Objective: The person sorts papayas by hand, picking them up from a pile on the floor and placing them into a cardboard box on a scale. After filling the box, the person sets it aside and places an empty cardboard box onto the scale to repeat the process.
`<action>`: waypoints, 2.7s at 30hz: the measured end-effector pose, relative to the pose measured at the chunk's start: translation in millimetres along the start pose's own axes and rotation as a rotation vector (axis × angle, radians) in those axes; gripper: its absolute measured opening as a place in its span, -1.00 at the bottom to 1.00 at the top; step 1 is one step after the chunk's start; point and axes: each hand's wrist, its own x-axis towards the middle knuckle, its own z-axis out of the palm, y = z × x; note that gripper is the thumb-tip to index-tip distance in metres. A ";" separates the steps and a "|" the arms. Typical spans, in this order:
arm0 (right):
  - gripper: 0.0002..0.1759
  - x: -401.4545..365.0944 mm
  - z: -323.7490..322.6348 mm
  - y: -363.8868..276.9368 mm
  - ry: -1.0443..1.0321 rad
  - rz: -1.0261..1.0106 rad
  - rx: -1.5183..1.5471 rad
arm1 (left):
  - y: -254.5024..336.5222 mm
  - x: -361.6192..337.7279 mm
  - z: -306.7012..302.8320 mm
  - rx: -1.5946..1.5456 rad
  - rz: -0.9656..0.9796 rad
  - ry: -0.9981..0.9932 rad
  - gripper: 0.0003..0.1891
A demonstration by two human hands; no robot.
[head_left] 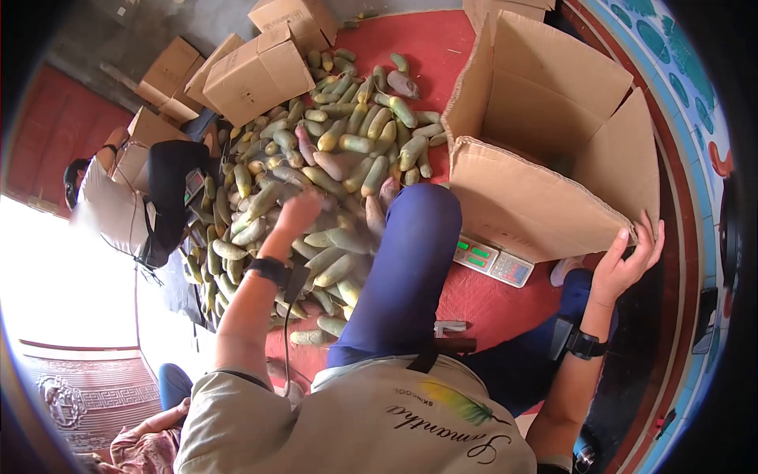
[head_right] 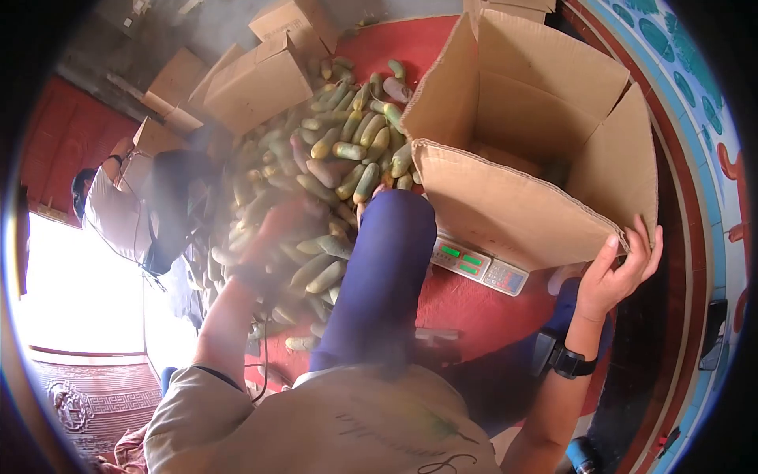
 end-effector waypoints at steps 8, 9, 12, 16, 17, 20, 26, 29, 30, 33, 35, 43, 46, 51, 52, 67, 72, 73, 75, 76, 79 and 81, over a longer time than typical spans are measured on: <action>-0.76 -2.1 0.7 -1.4 -0.021 -0.015 -0.023 | -35.1 -114.3 196.7 -0.357 -0.690 -0.346 -0.60; -0.75 -1.9 1.0 -1.8 -0.024 -0.003 -0.004 | -28.6 -123.7 189.9 -0.326 -0.647 -0.373 -0.60; -0.73 -2.6 1.2 -0.7 -0.032 -0.020 -0.055 | -17.9 -127.4 200.1 -0.399 -0.755 -0.405 -0.63; -0.72 -2.7 2.6 -3.4 -0.029 -0.024 -0.094 | -22.2 -121.1 217.6 -0.506 -0.842 -0.654 -0.68; -0.73 -2.7 3.1 -4.1 -0.024 -0.017 -0.089 | -19.3 -118.4 212.1 -0.510 -0.838 -0.654 -0.68; -0.73 -2.3 3.9 -5.0 -0.022 0.000 -0.097 | 3.5 -108.8 146.2 -0.766 -0.762 -0.556 -0.76; -0.73 -1.4 4.3 -5.9 0.001 0.007 -0.071 | -19.0 -84.1 133.9 -0.683 -0.184 -0.242 -0.68; -0.73 -1.8 4.2 -5.6 0.016 0.035 -0.016 | 17.6 -77.7 12.5 -1.067 -0.695 -0.065 -0.63; -0.73 -1.7 3.6 -5.5 0.024 0.039 -0.016 | 19.6 -75.4 0.1 -1.076 -0.532 0.138 -0.62; -0.75 -1.6 3.4 -4.6 0.022 0.032 0.015 | 36.8 -64.8 -68.7 -1.176 -0.374 0.435 -0.61; -0.75 -1.9 2.5 -4.7 0.026 0.036 0.013 | 55.7 -58.1 -126.8 -1.167 -0.233 0.582 -0.62; -0.78 -1.2 0.2 -6.0 0.047 0.070 0.042 | 169.4 -36.3 -301.0 -1.323 0.086 0.524 -0.64; -0.77 -1.5 -1.1 -4.0 0.029 0.072 0.045 | 204.3 -3.2 -306.7 -1.256 0.286 0.425 -0.69; -0.78 -1.6 -2.0 -2.6 0.024 0.071 0.105 | 245.4 34.2 -301.0 -0.839 0.608 0.300 -0.75; -0.78 -0.8 -1.1 -2.2 0.018 0.071 0.112 | 247.2 38.5 -298.6 -0.840 0.599 0.296 -0.75; -0.77 -2.0 2.7 0.7 0.000 0.019 -0.007 | 70.1 -19.7 -83.2 -0.812 0.097 0.336 -0.83; -0.75 -3.8 5.1 0.2 0.007 0.018 -0.070 | 17.9 -61.9 93.2 -0.184 -0.079 -0.128 -0.83; -0.74 -5.0 5.5 2.5 0.006 0.016 -0.074 | 16.7 -71.5 119.4 -0.196 -0.166 -0.184 -0.82; -0.75 -5.2 5.9 3.0 0.000 -0.005 -0.100 | 19.8 -94.3 159.9 -0.388 -0.443 -0.212 -0.73; -0.75 -4.8 6.3 4.1 0.004 -0.026 -0.105 | 23.9 -103.6 170.1 -0.566 -0.631 -0.182 -0.65; -0.75 -5.9 7.0 5.2 -0.002 -0.034 -0.135 | 37.6 -112.6 180.8 -0.673 -0.811 -0.350 -0.44; -0.74 -7.7 7.9 6.7 -0.007 -0.043 -0.146 | 48.2 -114.9 182.5 -0.673 -0.871 -0.387 -0.36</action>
